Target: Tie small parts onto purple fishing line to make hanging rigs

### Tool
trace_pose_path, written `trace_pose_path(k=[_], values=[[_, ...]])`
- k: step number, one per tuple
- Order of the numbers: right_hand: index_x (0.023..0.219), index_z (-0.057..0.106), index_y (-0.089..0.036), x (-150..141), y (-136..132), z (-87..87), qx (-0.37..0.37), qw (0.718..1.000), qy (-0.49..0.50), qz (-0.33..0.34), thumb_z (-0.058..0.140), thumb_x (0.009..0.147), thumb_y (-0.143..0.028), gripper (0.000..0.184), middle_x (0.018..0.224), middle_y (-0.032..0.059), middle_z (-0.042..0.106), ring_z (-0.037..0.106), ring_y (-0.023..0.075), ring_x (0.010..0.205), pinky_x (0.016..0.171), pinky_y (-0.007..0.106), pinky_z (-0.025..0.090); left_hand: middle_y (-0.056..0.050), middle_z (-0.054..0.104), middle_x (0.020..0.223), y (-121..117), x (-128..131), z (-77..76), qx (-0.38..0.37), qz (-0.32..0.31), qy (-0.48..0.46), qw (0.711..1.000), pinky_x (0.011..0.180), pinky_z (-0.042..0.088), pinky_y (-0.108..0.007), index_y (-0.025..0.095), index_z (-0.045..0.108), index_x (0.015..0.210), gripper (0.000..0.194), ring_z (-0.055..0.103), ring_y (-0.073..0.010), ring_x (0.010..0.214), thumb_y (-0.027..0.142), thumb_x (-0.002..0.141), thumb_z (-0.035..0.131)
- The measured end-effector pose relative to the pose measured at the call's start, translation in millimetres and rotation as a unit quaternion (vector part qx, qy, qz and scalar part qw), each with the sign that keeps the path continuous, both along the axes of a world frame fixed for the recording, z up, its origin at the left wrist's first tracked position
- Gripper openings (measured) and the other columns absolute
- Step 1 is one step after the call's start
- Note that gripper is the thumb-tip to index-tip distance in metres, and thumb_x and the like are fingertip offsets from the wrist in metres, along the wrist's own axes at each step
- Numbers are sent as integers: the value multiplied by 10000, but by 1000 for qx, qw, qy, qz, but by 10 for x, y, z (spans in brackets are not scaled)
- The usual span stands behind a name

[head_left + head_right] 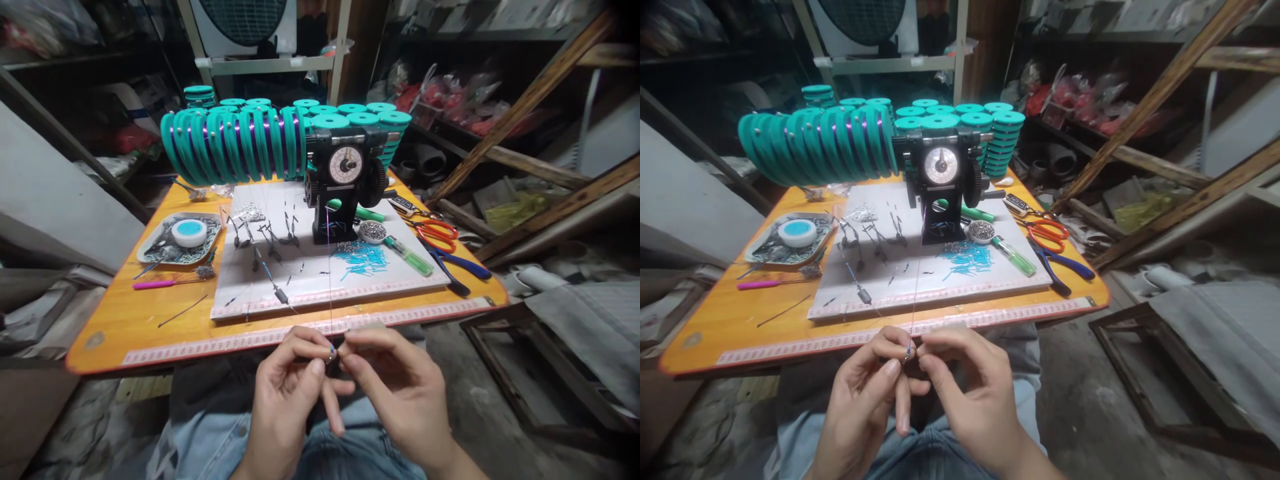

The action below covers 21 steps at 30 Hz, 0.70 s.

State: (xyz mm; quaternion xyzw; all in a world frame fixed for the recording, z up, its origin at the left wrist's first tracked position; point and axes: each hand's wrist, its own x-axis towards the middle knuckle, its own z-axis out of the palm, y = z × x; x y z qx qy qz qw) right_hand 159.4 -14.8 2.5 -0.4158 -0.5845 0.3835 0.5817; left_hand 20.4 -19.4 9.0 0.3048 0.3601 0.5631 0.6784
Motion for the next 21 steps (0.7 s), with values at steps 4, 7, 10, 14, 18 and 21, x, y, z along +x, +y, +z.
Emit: trace_pose_path(k=[4, 7, 10, 14, 18, 21], values=[[955, 687, -227, 31, -23, -2, 78, 989, -121, -29, 644, 845, -39, 222, 821, 11, 704, 675, 126, 712, 646, 210, 543, 25, 580, 1000, 23, -8, -10, 3, -24, -9, 1000, 585, 610, -210, 197, 705, 844, 89, 629, -8, 406, 285, 852, 722], [966, 663, -207, 29, -17, 20, 108, 980, -164, -42, 628, 846, -30, 217, 815, 12, 692, 660, 121, 713, 637, 207, 523, 33, 594, 966, 41, -6, -10, -21, -13, -8, 1000, 566, 602, -193, 181, 701, 812, 112, 587, 16, 362, 279, 820, 755], [947, 656, -192, 24, -13, 51, 108, 975, -191, -36, 626, 851, -40, 183, 808, 16, 691, 655, 126, 731, 657, 212, 518, 41, 606, 909, 43, 4, 8, -39, 3, -5, 999, 506, 557, -134, 170, 701, 775, 147, 580, 22, 355, 289, 788, 787], [913, 641, -190, 15, -10, 80, 81, 977, -198, -20, 611, 854, -46, 158, 774, 6, 661, 629, 123, 711, 647, 220, 497, 35, 606, 877, 45, 6, 26, -51, 11, 1, 999, 389, 470, -91, 158, 687, 735, 202, 600, -3, 375, 312, 749, 817], [889, 625, -202, -3, -1, 100, 45, 982, -181, -10, 616, 858, -76, 131, 755, -11, 638, 617, 115, 698, 635, 216, 482, 34, 610, 897, 57, 5, 27, -61, 17, 1, 998, 394, 480, -101, 156, 695, 731, 211, 578, 9, 357, 318, 731, 829], [868, 625, -211, -22, 1, 101, 29, 985, -169, -5, 620, 860, -79, 133, 747, -22, 648, 617, 108, 695, 642, 207, 481, 37, 618, 901, 53, 7, 25, -61, 21, -9, 998, 390, 466, -90, 174, 719, 749, 169, 573, 14, 354, 300, 731, 831]])
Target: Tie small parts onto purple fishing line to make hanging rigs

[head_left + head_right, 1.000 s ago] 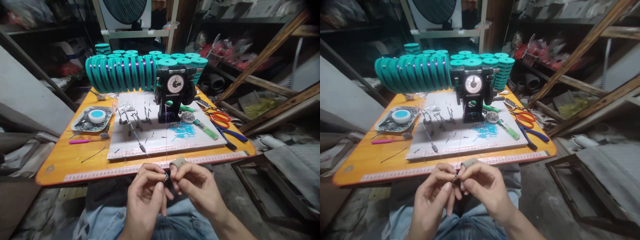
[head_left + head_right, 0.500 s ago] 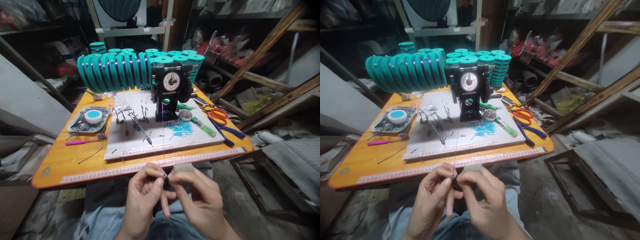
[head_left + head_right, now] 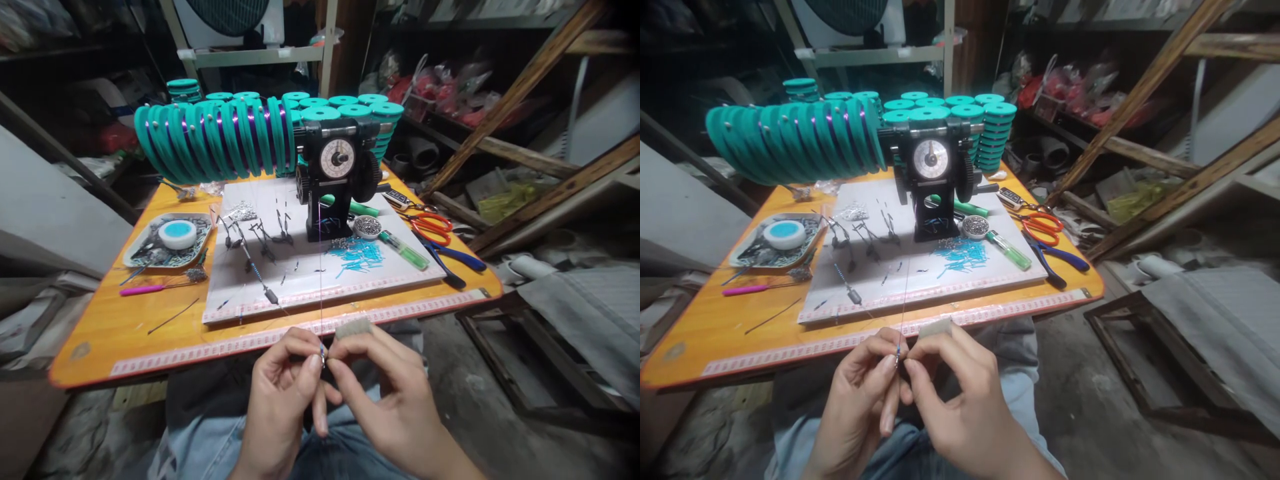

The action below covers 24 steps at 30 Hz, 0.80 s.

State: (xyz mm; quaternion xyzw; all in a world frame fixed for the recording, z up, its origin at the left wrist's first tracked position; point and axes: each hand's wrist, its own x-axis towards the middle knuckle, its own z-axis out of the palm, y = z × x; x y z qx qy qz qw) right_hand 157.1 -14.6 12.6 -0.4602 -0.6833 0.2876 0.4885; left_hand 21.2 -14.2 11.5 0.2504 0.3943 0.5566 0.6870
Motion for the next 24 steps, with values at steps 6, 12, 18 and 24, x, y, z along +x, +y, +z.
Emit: trace_pose_path(k=[6, 12, 18, 24], values=[[875, 629, -225, -38, -4, -24, -9, 1000, 25, -4, 633, 864, -87, 138, 758, -31, 676, 623, 100, 700, 645, 193, 492, 27, 613, 922, -18, -1, -36, 8, 2, -11, 1000, 399, 463, -82, 180, 728, 764, 131, 594, 9, 395, 272, 747, 820], [924, 661, -224, -37, -14, -3, 24, 999, -6, -27, 634, 874, -85, 150, 771, -12, 659, 626, 101, 676, 632, 191, 507, 27, 603, 924, 3, -38, -133, 59, -6, -11, 998, 394, 458, -73, 194, 739, 785, 72, 573, 22, 372, 256, 804, 770], [975, 638, -196, -54, -33, 18, 118, 989, -86, -40, 607, 871, -30, 199, 750, 9, 642, 624, 123, 642, 604, 211, 501, 17, 603, 925, 12, -34, -155, 57, 1, -2, 998, 354, 409, -49, 204, 744, 784, 85, 614, -6, 420, 280, 794, 780], [1283, 565, -192, 36, 34, 120, 97, 990, -94, 47, 539, 923, -35, 393, 932, 53, 652, 628, 134, 763, 688, 214, 528, 2, 630, 902, 14, -29, -200, 70, -7, -8, 998, 323, 392, -53, 197, 737, 797, 105, 523, 28, 362, 293, 795, 780]])
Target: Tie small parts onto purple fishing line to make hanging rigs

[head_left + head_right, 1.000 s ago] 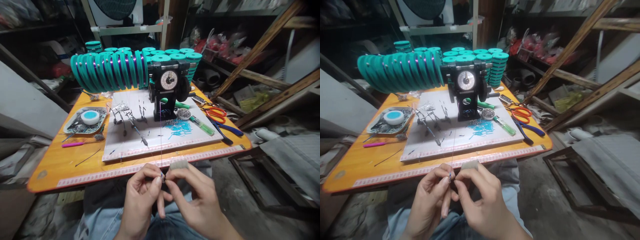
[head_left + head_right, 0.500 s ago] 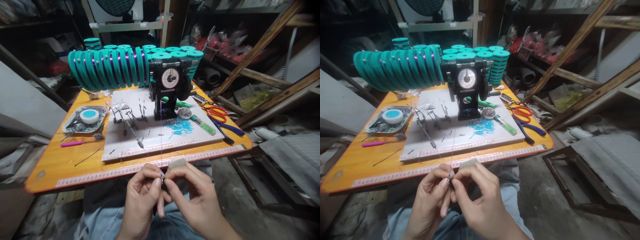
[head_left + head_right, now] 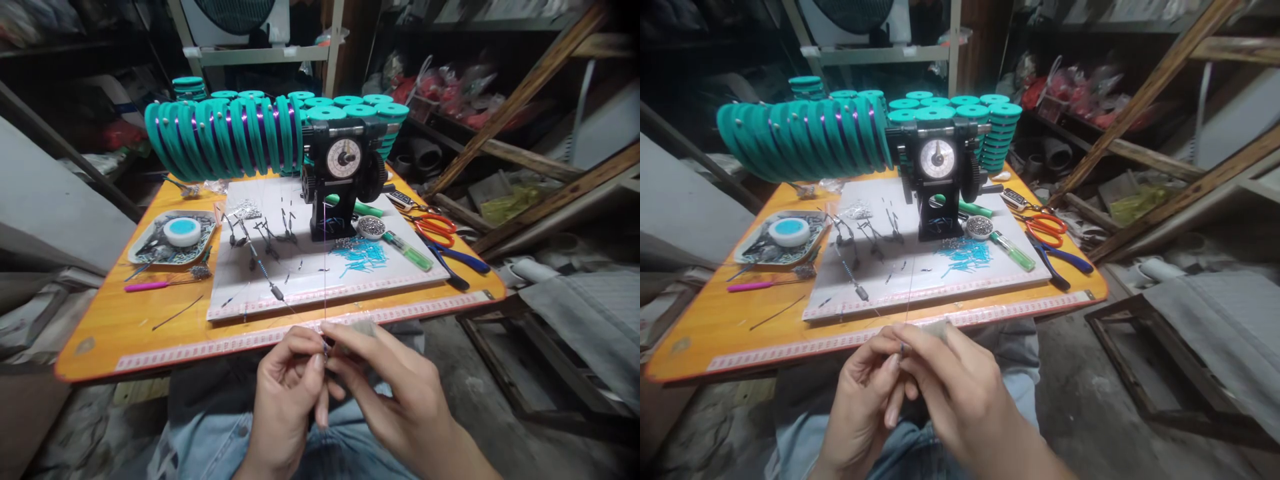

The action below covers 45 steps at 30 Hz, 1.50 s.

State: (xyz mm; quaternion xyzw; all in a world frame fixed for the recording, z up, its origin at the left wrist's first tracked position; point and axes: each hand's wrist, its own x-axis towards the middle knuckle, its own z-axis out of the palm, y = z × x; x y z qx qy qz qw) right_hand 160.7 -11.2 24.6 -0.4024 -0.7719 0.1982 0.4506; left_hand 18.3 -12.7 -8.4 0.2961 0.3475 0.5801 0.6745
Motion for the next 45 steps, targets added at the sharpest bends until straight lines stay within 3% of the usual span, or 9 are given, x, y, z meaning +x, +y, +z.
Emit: trace_pose_path(k=[2, 6, 11, 16, 24, 27, 34, 40, 45], values=[[1335, 559, -206, 41, 47, 76, -24, 998, -37, 40, 500, 953, -65, 412, 893, 45, 601, 593, 135, 736, 649, 221, 512, 7, 634, 872, 3, 0, -24, 11, -5, 2, 1000, 330, 391, -44, 201, 734, 810, 100, 485, 44, 353, 296, 809, 767], [1234, 631, -248, 50, 99, 213, -39, 996, -56, 54, 508, 949, -71, 357, 798, 6, 536, 542, 132, 691, 616, 225, 474, 16, 606, 879, 8, 18, -51, 38, 5, 12, 999, 348, 398, -40, 213, 732, 833, 82, 514, 32, 403, 289, 818, 758], [1104, 637, -200, -56, 48, 216, 10, 997, -81, 3, 534, 913, -47, 266, 788, 11, 576, 567, 143, 700, 626, 239, 473, 23, 575, 929, -4, 56, -69, 48, 22, 6, 999, 351, 394, -52, 222, 718, 851, 64, 464, 53, 384, 282, 838, 735], [1042, 613, -162, -130, 28, 184, 83, 986, -136, -44, 537, 909, -54, 188, 777, 27, 613, 572, 165, 669, 617, 279, 469, 29, 572, 938, -13, 78, -94, 69, 53, 24, 996, 356, 420, -77, 248, 719, 858, 29, 505, 21, 414, 254, 833, 733], [942, 611, -162, -180, 18, 210, 84, 980, -172, -47, 522, 947, -93, 113, 752, 36, 586, 564, 167, 629, 563, 277, 452, 18, 570, 907, -22, 87, -90, 105, 97, 66, 988, 358, 455, -103, 247, 730, 832, 43, 528, -18, 463, 208, 836, 713], [966, 614, -148, -185, 37, 188, 89, 980, -173, -34, 520, 944, -86, 114, 759, 43, 587, 572, 172, 646, 566, 277, 456, 12, 571, 910, -24, 96, -117, 111, 106, 60, 986, 354, 462, -110, 254, 736, 847, 66, 542, -33, 481, 194, 829, 716], [993, 618, -191, -130, 81, 113, 26, 989, -143, -19, 527, 953, -118, 123, 804, 34, 592, 615, 158, 705, 623, 250, 498, 9, 569, 914, 1, 77, -144, 103, 95, 39, 989, 354, 444, -101, 240, 739, 843, 35, 520, -13, 450, 215, 828, 722], [1164, 594, -203, -105, 90, 88, 52, 994, -95, -28, 577, 936, -120, 244, 888, 47, 679, 680, 154, 752, 658, 221, 547, 7, 559, 940, 14, 17, -126, 122, 79, 29, 989, 365, 450, -108, 265, 751, 883, 87, 507, -5, 450, 217, 812, 740], [1128, 646, -209, -123, 105, 170, 46, 986, -155, -28, 550, 954, -152, 207, 782, 26, 629, 658, 147, 644, 567, 224, 522, 2, 555, 956, -5, 35, -138, 123, 87, 67, 986, 381, 467, -114, 244, 745, 844, 72, 530, -10, 460, 181, 826, 717]])
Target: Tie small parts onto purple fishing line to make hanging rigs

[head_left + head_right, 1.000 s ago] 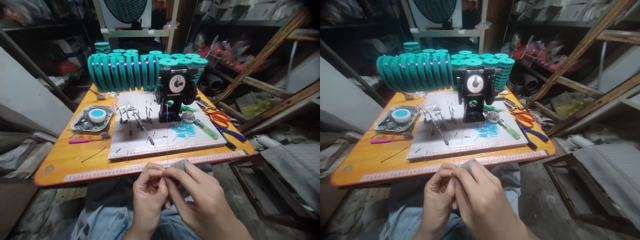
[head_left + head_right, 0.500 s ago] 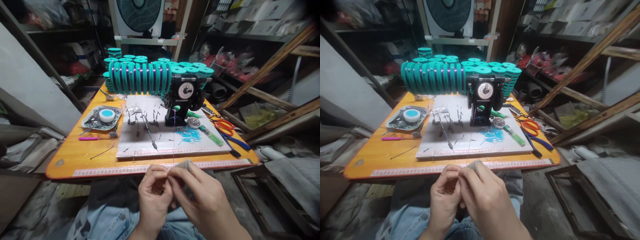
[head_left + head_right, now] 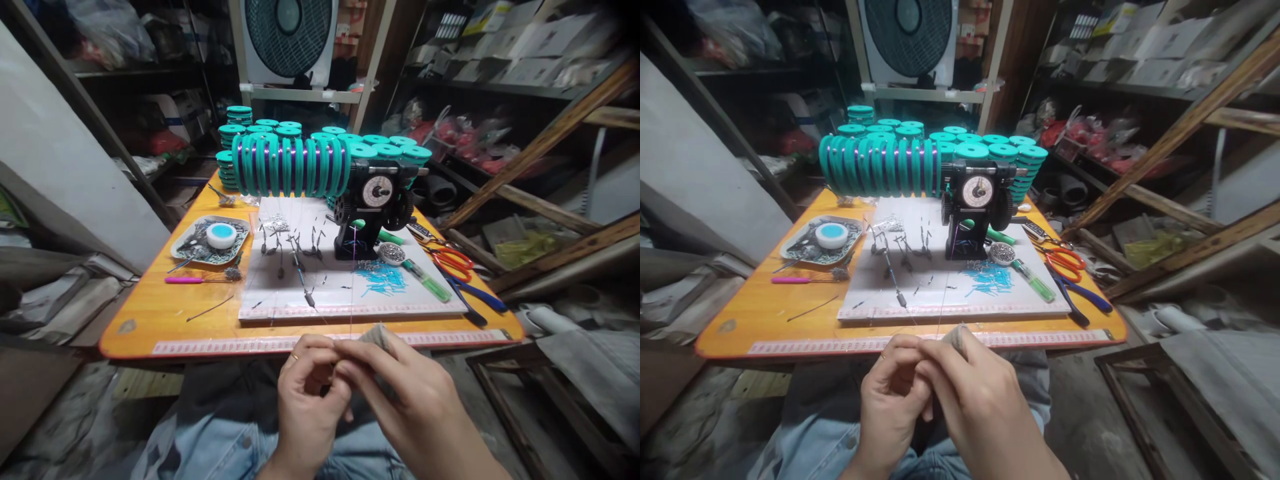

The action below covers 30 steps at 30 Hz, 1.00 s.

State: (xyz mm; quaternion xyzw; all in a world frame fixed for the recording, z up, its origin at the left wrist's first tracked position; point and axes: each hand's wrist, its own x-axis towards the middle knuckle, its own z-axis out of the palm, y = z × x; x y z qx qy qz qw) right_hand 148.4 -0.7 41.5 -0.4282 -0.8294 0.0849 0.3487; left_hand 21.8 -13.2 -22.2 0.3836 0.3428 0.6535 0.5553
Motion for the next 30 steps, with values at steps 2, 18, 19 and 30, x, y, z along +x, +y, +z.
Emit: trace_pose_path(k=[2, 18, 19, 30], values=[[1119, 643, -191, -19, 6, 43, 6, 1000, -10, -11, 526, 958, -154, 202, 811, 45, 648, 676, 168, 672, 582, 248, 533, 2, 559, 959, -1, 14, 1, 2, 5, 3, 1000, 382, 467, -110, 257, 748, 851, 89, 531, -12, 470, 179, 833, 708], [1036, 643, -209, 104, 90, 39, 14, 999, 41, 31, 622, 946, -216, 93, 740, -2, 627, 620, 118, 617, 564, 211, 486, 3, 540, 942, 49, -50, 15, 10, -68, -46, 997, 374, 460, -81, 271, 735, 924, 101, 646, -72, 589, 221, 839, 715], [1064, 657, -210, 101, 102, 38, 17, 999, 32, 30, 605, 957, -229, 121, 733, -1, 603, 606, 119, 608, 545, 210, 474, 2, 542, 943, 50, -43, 11, 13, -63, -40, 997, 377, 463, -83, 267, 735, 920, 98, 649, -75, 595, 220, 837, 717], [1033, 676, -199, -23, 26, 74, -17, 999, 7, 30, 550, 932, -100, 190, 748, 13, 537, 570, 145, 641, 564, 243, 444, 5, 554, 930, 15, 10, 5, 0, -28, -25, 999, 386, 437, -85, 229, 720, 841, 60, 491, 2, 473, 288, 851, 709]])
